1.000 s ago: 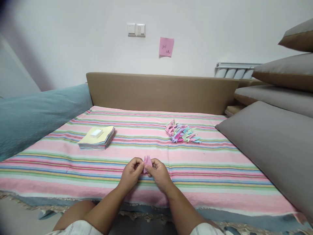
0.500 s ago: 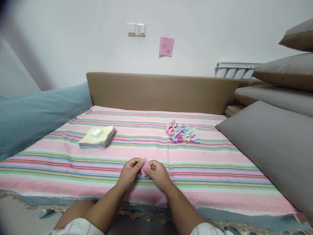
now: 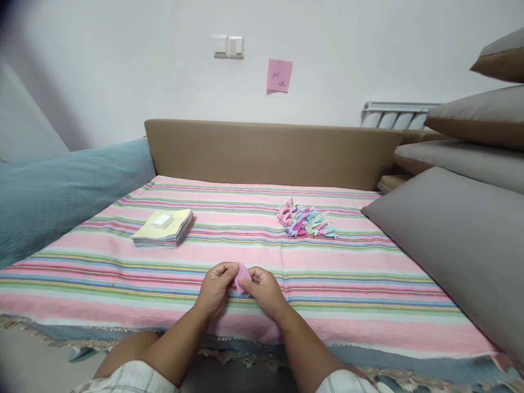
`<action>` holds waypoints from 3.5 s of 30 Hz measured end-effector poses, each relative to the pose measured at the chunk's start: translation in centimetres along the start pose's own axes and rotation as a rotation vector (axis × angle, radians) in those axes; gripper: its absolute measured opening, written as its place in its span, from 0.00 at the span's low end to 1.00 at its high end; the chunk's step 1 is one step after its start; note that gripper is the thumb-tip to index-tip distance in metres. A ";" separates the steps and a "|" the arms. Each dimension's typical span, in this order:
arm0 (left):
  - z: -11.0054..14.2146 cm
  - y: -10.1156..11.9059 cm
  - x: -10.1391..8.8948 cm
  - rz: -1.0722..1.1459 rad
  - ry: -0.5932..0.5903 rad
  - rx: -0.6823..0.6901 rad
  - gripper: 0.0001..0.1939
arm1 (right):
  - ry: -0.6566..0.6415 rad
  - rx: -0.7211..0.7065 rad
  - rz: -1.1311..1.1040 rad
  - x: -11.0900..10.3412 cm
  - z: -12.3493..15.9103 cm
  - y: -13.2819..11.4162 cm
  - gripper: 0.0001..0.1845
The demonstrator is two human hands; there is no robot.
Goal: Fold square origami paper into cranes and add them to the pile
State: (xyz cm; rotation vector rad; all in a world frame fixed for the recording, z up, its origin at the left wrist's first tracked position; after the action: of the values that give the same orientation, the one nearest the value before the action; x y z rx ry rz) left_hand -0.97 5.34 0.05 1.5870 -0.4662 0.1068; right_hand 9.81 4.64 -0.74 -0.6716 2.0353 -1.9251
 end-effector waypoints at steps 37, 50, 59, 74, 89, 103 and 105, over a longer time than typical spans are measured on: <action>-0.1 -1.8 2.0 0.124 -0.246 -0.212 0.21 | 0.126 -0.101 -0.246 -1.6 0.4 1.1 0.18; 0.7 -2.7 2.6 0.230 -0.263 -0.353 0.20 | 0.127 -0.218 -0.035 -2.4 0.7 -1.5 0.20; 0.7 -3.0 2.4 0.147 -0.275 -0.391 0.20 | 0.106 -0.300 0.451 -2.4 1.5 -4.0 0.18; 0.7 -3.2 2.4 0.074 -0.319 -0.402 0.20 | 0.129 -0.379 0.771 -2.0 2.6 -6.4 0.16; 0.8 -3.3 2.3 0.081 -0.303 -0.408 0.20 | 0.138 -0.419 0.822 -1.7 2.8 -6.7 0.16; 0.8 -3.7 2.3 0.079 -0.316 -0.447 0.20 | 0.126 -0.397 0.816 -1.8 2.7 -6.6 0.15; 0.7 -3.7 2.3 0.079 -0.318 -0.446 0.20 | 0.133 -0.387 0.808 -1.8 2.7 -6.6 0.16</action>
State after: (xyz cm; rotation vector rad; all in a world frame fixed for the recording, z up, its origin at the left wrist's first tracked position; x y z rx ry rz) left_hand 2.26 4.10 -2.69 1.1478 -0.7443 -0.1829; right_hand 13.66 3.10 5.28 0.2237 2.2773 -1.1454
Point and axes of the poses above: each hand's wrist, its own z-axis away from the middle knuckle, its own x-axis out of the palm, y = z × x, the point moved 10 cm from there along -z, towards the middle knuckle, and after that the axes turned 14 degrees about -y, right-handed, at the moved point
